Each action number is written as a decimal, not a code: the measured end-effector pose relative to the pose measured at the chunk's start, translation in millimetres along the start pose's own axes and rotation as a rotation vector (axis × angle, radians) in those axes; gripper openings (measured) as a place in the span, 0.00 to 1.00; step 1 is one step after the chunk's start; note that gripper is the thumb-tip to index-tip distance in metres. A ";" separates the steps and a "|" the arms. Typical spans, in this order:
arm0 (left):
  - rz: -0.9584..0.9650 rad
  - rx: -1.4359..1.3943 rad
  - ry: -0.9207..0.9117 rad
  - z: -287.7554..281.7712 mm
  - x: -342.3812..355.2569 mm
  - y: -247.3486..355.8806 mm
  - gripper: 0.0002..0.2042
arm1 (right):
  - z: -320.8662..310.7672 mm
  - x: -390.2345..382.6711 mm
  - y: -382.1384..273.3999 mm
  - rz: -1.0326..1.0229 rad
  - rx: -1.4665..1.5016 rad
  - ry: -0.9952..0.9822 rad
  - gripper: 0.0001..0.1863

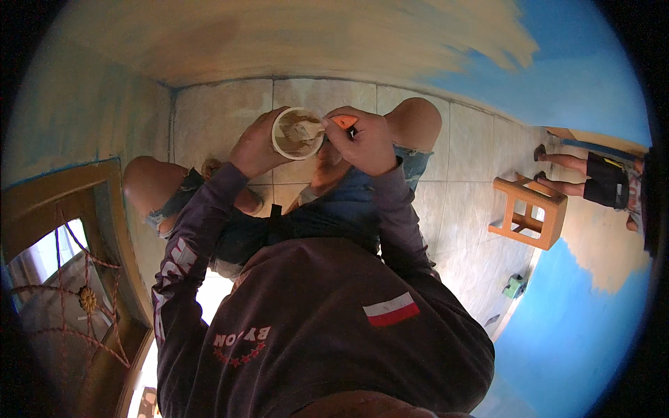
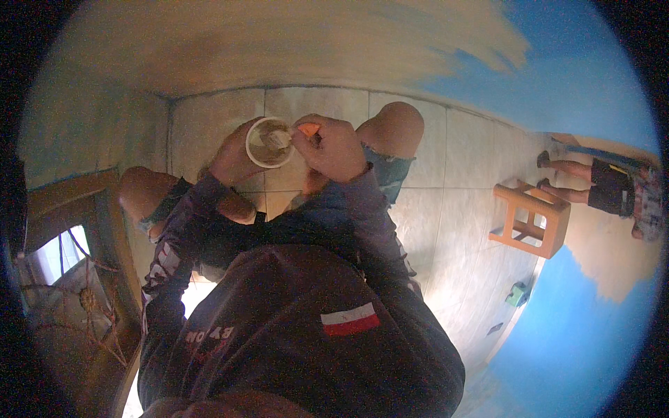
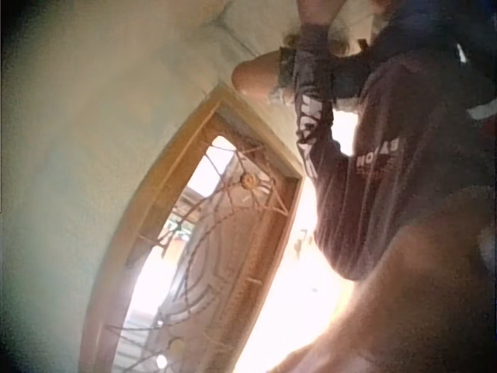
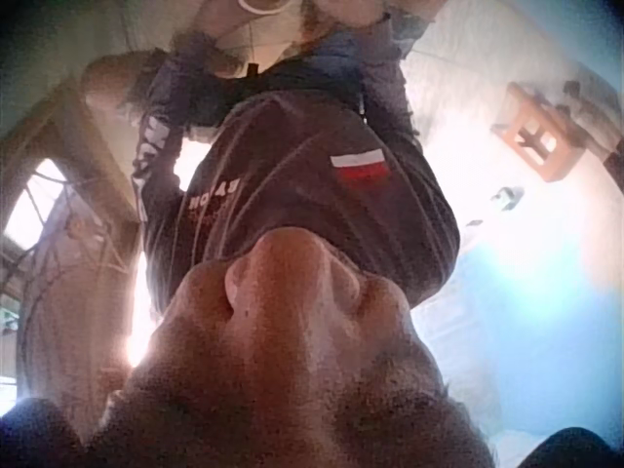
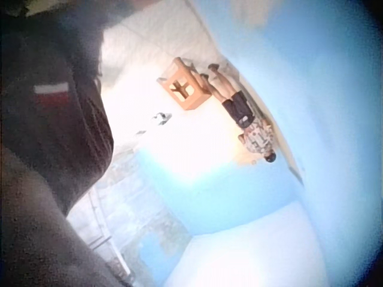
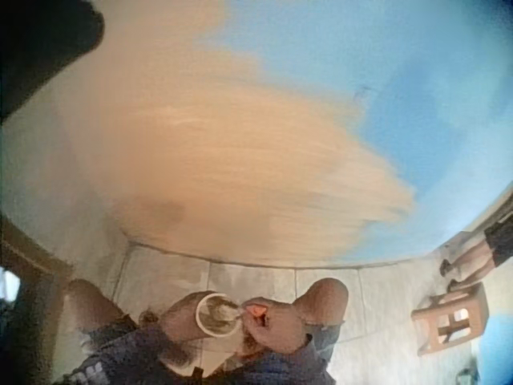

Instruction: The person sits on the floor and paints the ceiling with a brush, repeatedly dipping the brush into a small container of paint. The ceiling is partially painted blue, and the person applies a light-colored paint over it.

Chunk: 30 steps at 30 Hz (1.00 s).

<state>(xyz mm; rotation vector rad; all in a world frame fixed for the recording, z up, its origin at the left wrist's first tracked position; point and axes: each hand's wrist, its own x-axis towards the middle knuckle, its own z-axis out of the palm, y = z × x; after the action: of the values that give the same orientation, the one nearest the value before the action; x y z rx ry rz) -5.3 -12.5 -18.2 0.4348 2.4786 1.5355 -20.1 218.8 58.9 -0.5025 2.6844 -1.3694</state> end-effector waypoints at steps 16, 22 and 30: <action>0.056 0.096 0.017 -4.2 -4.2 8.9 0.39 | 1.1 0.1 4.1 0.055 -0.014 0.007 0.15; 0.044 0.028 -0.006 -4.1 -2.8 8.3 0.39 | 4.7 4.9 -1.5 0.065 -0.035 -0.081 0.15; 0.089 0.111 0.033 -1.6 -6.2 -1.6 0.39 | 7.5 5.7 -3.2 -0.018 -0.050 -0.041 0.14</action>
<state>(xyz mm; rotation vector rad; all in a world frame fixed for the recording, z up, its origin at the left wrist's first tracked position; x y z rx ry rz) -0.2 -16.7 -18.8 0.5496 2.6117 1.4524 -23.0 209.4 57.5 -0.5540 2.6942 -1.2844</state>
